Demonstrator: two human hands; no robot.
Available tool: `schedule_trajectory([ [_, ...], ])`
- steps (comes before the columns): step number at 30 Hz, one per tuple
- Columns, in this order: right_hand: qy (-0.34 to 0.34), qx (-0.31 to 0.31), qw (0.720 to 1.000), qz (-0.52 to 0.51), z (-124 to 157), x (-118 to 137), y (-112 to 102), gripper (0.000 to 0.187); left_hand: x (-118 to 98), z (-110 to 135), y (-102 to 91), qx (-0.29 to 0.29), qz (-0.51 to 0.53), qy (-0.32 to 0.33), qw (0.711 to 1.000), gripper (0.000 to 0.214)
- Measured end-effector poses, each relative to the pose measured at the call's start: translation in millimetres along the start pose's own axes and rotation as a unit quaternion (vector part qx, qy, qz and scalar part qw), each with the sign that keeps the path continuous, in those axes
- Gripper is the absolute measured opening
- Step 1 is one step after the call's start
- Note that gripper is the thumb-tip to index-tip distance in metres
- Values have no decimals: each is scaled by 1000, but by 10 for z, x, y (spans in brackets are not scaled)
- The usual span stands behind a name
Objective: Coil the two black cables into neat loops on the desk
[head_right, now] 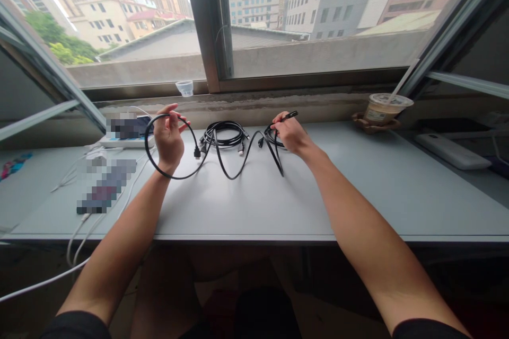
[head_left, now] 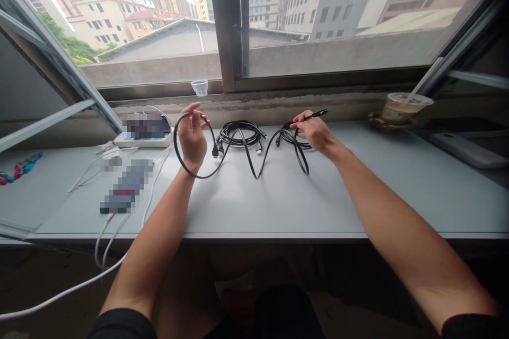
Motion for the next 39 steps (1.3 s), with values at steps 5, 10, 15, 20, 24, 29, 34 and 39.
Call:
schedule_trajectory([
  [5,-65,20,996,51,88,182,86,26,54,22,106,43,15,-7,999,41],
  [10,-163,-19,985,58,99,327,14,29,88,11,96,42,35,-2,998,38],
  [15,-166,-23,986,17,105,338,10,29,78,2,77,35,43,1,998,38],
  [20,-174,48,984,9,240,490,138,29,82,-1,62,22,62,-24,998,41],
  [24,-171,98,980,-20,299,485,286,29,113,25,75,18,78,-86,993,47],
  [29,-248,150,955,64,395,580,553,22,99,181,253,76,52,-177,980,48],
  [34,-322,196,913,155,575,780,766,20,48,443,545,169,54,-271,946,38],
  [39,-349,227,887,201,704,869,914,21,-21,645,767,287,75,-315,901,37],
])
Point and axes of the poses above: each hand's wrist, its own z-axis away from the middle knuckle, its own y-axis out of the palm, x = y × z, the point moved 9 cm from there along -z, towards the middle knuckle, and after that the axes turned 1 degree about -z, right-handed, at the moved point
